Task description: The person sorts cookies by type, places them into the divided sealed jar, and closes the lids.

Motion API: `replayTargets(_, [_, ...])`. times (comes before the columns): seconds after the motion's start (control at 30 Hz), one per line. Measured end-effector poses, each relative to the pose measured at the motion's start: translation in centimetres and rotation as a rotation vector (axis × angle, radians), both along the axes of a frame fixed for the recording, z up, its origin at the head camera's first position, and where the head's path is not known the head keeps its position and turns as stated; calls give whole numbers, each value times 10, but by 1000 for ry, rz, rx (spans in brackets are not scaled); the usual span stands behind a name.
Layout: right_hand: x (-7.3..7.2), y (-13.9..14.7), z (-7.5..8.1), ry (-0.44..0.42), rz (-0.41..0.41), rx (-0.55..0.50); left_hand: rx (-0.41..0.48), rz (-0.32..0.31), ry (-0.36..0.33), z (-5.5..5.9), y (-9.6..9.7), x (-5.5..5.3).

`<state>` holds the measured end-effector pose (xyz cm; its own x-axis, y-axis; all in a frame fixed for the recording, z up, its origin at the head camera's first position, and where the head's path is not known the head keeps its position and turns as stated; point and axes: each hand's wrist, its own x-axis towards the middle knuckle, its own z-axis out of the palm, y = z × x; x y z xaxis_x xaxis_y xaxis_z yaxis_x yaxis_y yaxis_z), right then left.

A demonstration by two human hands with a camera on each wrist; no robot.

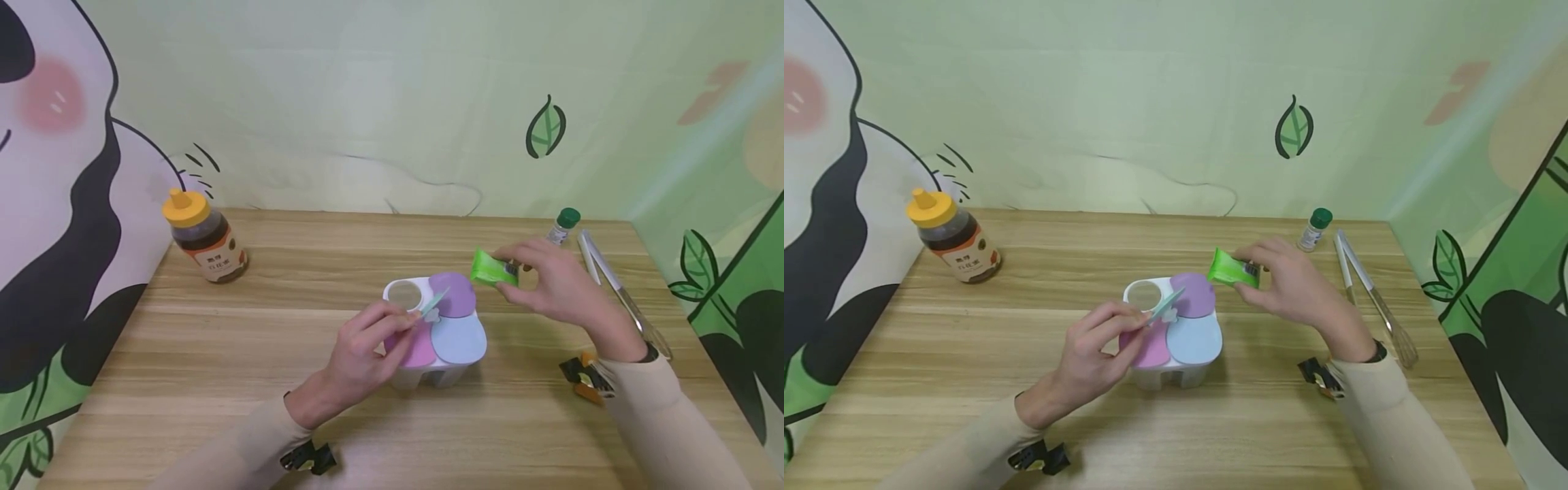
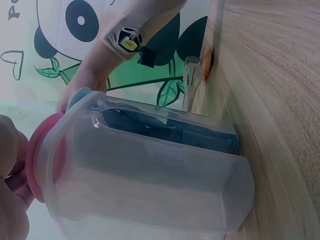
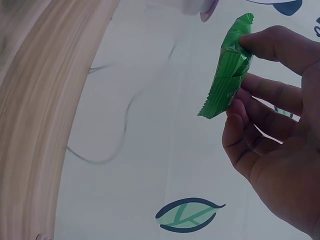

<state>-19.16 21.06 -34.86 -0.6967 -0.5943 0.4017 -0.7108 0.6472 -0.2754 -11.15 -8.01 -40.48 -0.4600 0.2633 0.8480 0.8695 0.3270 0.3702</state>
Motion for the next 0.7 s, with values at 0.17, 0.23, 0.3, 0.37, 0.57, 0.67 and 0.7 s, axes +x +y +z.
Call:
replayTargets(0.17, [-3,-5,6,4,26,-8,-6,0,-11,0,0,-1])
replayTargets(0.23, [-3,-7,8,3,33,-14,-10,2,-13,0,0,-1])
replayTargets(0.3, [-4,-10,10,3,39,-18,-15,5,-17,0,-1,-2])
replayTargets(0.37, [-5,-13,11,-3,47,-22,-18,7,-18,0,-1,-2])
replayTargets(0.57, [-6,-22,15,-33,62,-13,-21,12,-35,1,0,-2])
replayTargets(0.67, [-6,-27,17,-62,64,0,-18,19,-35,1,-1,-2])
replayTargets(0.7, [-6,-28,17,-70,64,5,-17,22,-33,1,-1,-2])
